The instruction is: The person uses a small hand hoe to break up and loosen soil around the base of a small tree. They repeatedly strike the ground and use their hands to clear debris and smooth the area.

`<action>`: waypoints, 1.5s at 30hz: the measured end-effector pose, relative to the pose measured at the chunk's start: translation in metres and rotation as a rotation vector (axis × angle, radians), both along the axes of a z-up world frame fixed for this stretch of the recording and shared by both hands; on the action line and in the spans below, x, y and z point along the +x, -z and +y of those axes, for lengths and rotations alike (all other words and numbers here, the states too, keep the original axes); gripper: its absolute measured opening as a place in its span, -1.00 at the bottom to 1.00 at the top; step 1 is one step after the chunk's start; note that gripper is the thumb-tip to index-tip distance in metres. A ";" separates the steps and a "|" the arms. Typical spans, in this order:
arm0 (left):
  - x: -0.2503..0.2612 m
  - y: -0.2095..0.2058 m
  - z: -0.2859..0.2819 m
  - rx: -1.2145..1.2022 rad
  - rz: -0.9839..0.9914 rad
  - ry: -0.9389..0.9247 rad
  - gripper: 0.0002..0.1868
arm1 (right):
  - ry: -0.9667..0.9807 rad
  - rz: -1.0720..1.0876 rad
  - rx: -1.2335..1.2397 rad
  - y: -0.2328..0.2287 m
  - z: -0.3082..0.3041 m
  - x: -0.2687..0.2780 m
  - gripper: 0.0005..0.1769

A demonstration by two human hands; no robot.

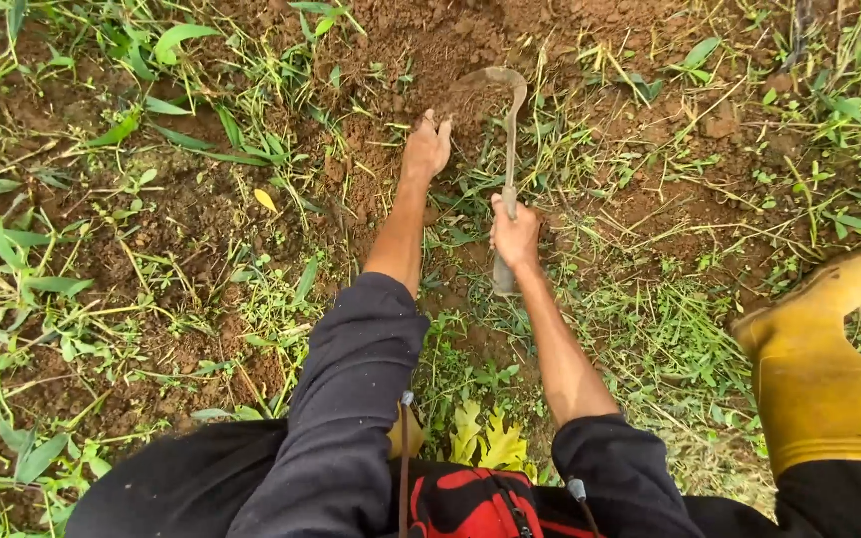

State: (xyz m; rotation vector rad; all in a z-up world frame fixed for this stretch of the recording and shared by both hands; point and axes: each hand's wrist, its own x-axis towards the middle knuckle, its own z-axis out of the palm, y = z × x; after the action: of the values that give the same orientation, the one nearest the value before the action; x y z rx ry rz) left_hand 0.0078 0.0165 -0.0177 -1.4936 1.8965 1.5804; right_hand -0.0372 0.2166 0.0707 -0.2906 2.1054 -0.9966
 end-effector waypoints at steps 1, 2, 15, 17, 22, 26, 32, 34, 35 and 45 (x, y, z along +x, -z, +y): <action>0.003 -0.015 0.003 0.008 -0.001 0.004 -0.26 | 0.004 -0.001 0.008 -0.005 0.001 0.001 -0.59; 0.005 -0.030 0.007 0.061 0.043 -0.085 -0.24 | 0.011 0.005 0.047 -0.009 0.002 0.001 -0.60; 0.002 0.019 0.034 0.096 0.126 -0.466 -0.23 | 0.011 0.079 0.014 0.034 0.026 0.017 -0.51; 0.014 -0.025 0.049 0.112 0.124 -0.449 -0.22 | 0.025 0.028 0.050 0.017 0.031 0.025 -0.47; 0.025 -0.014 0.045 0.064 0.136 -0.338 -0.24 | 0.108 -0.113 0.127 -0.015 0.020 0.033 -0.59; 0.030 -0.035 0.044 0.064 0.107 -0.292 -0.31 | 0.108 0.184 -0.026 -0.033 0.001 0.013 -0.55; 0.030 -0.036 0.044 0.052 0.064 -0.284 -0.30 | 0.093 0.360 -0.161 -0.046 -0.012 0.017 -0.62; 0.037 -0.034 0.050 0.057 0.072 -0.277 -0.31 | 0.087 0.347 -0.005 -0.003 0.038 0.044 -0.54; 0.041 -0.030 0.049 0.042 0.076 -0.271 -0.32 | 0.025 0.128 0.124 0.026 0.074 0.058 -0.53; 0.091 0.003 0.105 -0.140 -0.090 -0.376 -0.42 | -0.027 -0.100 0.392 0.007 0.155 0.070 -0.51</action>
State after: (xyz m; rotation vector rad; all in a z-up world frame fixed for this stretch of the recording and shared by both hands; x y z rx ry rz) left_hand 0.0992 0.1216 -0.0206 -2.0432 1.7847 1.5146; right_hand 0.0325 0.3711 0.0639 -0.0691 2.1429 -0.5518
